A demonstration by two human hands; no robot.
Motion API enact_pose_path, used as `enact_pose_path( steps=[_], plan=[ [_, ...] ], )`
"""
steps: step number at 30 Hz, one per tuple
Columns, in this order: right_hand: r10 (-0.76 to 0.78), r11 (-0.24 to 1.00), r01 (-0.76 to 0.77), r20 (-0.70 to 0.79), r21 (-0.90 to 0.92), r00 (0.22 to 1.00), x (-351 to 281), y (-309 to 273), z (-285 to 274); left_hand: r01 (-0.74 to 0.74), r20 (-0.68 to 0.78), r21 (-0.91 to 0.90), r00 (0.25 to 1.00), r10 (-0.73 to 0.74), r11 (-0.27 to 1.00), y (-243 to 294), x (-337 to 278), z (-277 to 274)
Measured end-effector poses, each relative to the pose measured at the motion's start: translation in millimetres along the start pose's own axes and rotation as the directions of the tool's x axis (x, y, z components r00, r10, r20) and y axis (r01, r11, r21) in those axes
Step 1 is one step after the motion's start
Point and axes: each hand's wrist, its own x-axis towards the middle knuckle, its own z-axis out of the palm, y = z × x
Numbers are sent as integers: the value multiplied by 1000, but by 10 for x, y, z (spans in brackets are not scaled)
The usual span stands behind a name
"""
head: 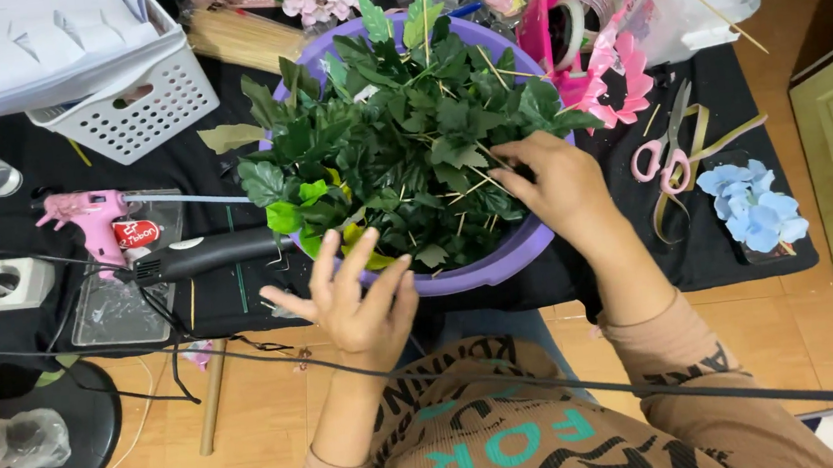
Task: The person arranges artificial flowers and greenery in a purple plastic basin. They pick up a blue artificial flower and place it into a larger floral arrangement on the table, then continue to adjust the greenery within the basin.
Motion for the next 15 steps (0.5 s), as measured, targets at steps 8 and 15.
enact_pose_path(
  steps=[8,15],
  plan=[
    [105,921,-71,-69,382,992,72,132,28,12,-54,-169,998,-21,986,265,117,93],
    [47,672,-1,-41,741,998,-230,76,8,57,18,-297,998,-54,953,459,381,93]
  ],
)
